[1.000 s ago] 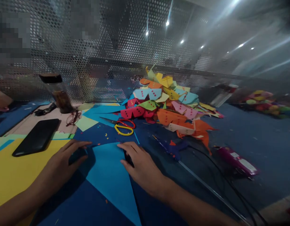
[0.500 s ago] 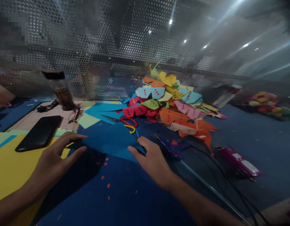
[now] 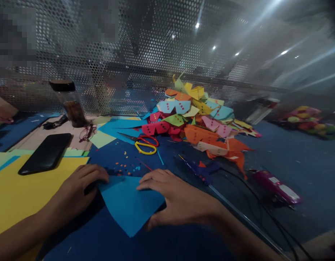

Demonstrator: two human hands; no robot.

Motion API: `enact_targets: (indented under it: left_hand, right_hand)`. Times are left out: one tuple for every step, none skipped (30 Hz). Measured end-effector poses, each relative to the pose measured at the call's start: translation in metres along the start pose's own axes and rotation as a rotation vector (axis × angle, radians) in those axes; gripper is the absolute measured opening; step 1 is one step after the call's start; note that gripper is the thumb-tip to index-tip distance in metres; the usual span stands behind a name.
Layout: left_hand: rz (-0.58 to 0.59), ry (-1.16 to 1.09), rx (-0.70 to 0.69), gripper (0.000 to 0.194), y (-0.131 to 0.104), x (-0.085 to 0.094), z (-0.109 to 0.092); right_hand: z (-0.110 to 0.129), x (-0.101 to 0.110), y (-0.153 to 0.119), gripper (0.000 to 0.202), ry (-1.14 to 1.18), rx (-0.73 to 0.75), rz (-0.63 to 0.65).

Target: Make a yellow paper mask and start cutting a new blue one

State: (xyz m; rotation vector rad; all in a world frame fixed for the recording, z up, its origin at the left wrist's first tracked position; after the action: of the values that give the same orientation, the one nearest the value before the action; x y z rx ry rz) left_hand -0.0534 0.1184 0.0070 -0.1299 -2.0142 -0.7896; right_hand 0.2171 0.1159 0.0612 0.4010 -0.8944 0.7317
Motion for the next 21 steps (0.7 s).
enact_targets:
  left_hand:
    - [0.019, 0.002, -0.039, 0.033, -0.001, -0.002, -0.001]
    - [0.032, 0.0, -0.073, 0.037, -0.001, -0.003, -0.002]
    - [0.04, -0.004, -0.101, 0.041, -0.002, -0.004, -0.003]
    - [0.045, -0.007, -0.129, 0.044, -0.002, -0.004, -0.004]
    - [0.05, -0.01, -0.155, 0.046, -0.003, -0.004, -0.004]
    - [0.06, -0.012, -0.183, 0.048, -0.003, -0.005, -0.004]
    - [0.072, -0.011, -0.209, 0.049, -0.004, -0.005, -0.004]
    - [0.08, -0.009, -0.223, 0.047, -0.004, -0.004, -0.004]
    - [0.083, -0.01, -0.226, 0.045, -0.004, -0.004, -0.004]
    - [0.079, -0.012, -0.214, 0.043, -0.005, -0.003, -0.005]
    - [0.068, -0.015, -0.19, 0.041, -0.004, -0.002, -0.005]
    - [0.054, -0.015, -0.159, 0.039, -0.004, -0.001, -0.006]
    - [0.046, -0.009, -0.13, 0.037, -0.004, -0.001, -0.006]
    - [0.045, 0.001, -0.113, 0.035, -0.004, 0.0, -0.007]
    - [0.054, 0.013, -0.105, 0.033, -0.003, -0.001, -0.008]
    - [0.068, 0.027, -0.106, 0.031, -0.003, -0.001, -0.008]
    - [0.088, 0.04, -0.112, 0.03, -0.003, -0.002, -0.009]
    - [0.105, 0.051, -0.12, 0.029, -0.004, -0.003, -0.009]
    - [0.116, 0.058, -0.129, 0.028, -0.004, -0.004, -0.009]
    - [0.119, 0.06, -0.138, 0.027, -0.005, -0.005, -0.009]
    - [0.119, 0.059, -0.145, 0.027, -0.005, -0.005, -0.009]
  right_hand:
    - [-0.001, -0.001, 0.0, 0.055, 0.019, -0.016, 0.017]
    - [-0.003, -0.002, 0.0, 0.051, 0.031, -0.03, 0.01]
    - [-0.004, -0.002, 0.001, 0.047, 0.04, -0.037, -0.011]
    - [-0.005, -0.002, 0.002, 0.043, 0.047, -0.039, -0.035]
    - [-0.005, -0.002, 0.003, 0.04, 0.055, -0.037, -0.055]
    - [-0.006, -0.002, 0.004, 0.037, 0.061, -0.03, -0.069]
    - [-0.006, -0.002, 0.005, 0.036, 0.067, -0.02, -0.07]
    - [-0.006, -0.003, 0.006, 0.034, 0.076, -0.008, -0.067]
    - [-0.006, -0.003, 0.007, 0.035, 0.087, 0.002, -0.07]
    - [-0.006, -0.004, 0.009, 0.036, 0.095, 0.01, -0.086]
    - [-0.008, -0.005, 0.01, 0.037, 0.091, 0.01, -0.119]
    - [-0.01, -0.006, 0.01, 0.037, 0.067, 0.004, -0.162]
    - [-0.012, -0.008, 0.011, 0.033, 0.02, -0.008, -0.206]
    - [-0.015, -0.01, 0.011, 0.028, -0.052, -0.023, -0.244]
    - [-0.017, -0.013, 0.012, 0.025, -0.133, -0.032, -0.253]
    - [-0.019, -0.016, 0.012, 0.022, -0.204, -0.036, -0.244]
    - [-0.021, -0.019, 0.013, 0.021, -0.256, -0.036, -0.225]
    - [-0.022, -0.021, 0.013, 0.02, -0.286, -0.031, -0.204]
    - [-0.022, -0.022, 0.013, 0.02, -0.299, -0.028, -0.189]
    - [-0.022, -0.023, 0.013, 0.019, -0.302, -0.03, -0.183]
    - [-0.021, -0.023, 0.012, 0.018, -0.3, -0.035, -0.179]
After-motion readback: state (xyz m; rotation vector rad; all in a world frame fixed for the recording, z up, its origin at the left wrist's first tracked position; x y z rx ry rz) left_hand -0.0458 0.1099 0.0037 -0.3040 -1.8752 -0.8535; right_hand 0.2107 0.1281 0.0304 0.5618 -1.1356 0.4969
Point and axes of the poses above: each hand's wrist, its own y-axis towards the middle knuckle, its own x-axis out of the back of the hand, z = x × y, the point moved 3 cm from there along y, towards the middle knuckle, and after that the axes turned 3 degrees about -z, right-handed, at the moved point
